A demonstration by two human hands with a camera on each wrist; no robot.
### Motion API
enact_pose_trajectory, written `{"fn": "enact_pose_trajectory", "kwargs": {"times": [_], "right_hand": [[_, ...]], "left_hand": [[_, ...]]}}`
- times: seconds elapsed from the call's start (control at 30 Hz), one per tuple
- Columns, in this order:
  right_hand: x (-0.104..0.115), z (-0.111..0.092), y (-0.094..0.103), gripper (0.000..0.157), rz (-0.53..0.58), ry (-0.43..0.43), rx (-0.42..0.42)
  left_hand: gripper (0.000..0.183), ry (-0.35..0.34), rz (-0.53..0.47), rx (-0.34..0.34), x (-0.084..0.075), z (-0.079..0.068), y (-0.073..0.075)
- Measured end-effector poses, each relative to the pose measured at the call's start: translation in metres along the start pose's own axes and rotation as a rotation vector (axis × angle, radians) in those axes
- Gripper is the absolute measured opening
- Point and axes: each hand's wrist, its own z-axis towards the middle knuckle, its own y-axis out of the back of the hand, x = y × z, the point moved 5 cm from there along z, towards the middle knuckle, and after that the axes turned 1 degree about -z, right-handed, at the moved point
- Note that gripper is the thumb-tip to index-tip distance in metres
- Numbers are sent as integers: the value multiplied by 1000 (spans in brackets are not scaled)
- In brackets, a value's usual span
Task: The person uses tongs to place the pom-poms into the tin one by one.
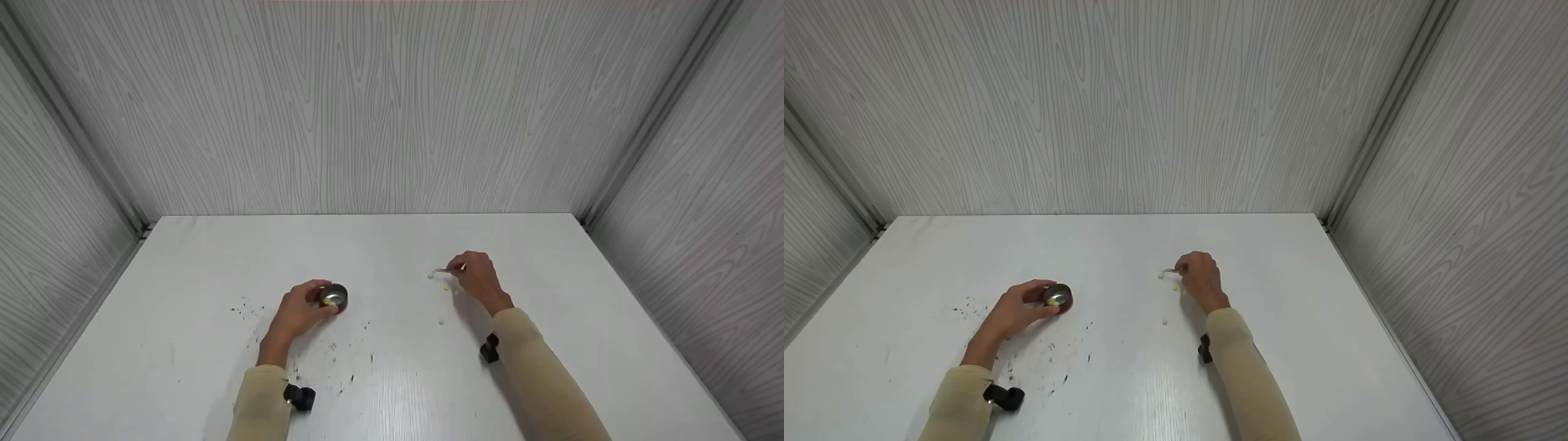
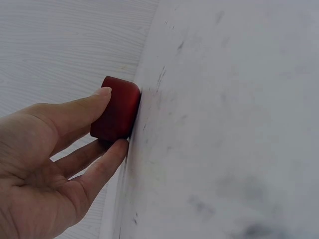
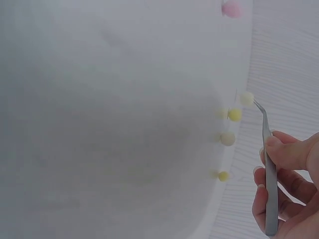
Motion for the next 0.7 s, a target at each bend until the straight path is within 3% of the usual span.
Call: {"fn": "enact_pose_trajectory", "kwargs": {"times": [0.37,0.7], "right_hand": [[24,0,1,13,2,74,-14],[56,-2,-14,14,26,136,-17]], "left_hand": [[52,1,9,-6,0,0,0],[52,-8,15,1,1,1,-1]]}}
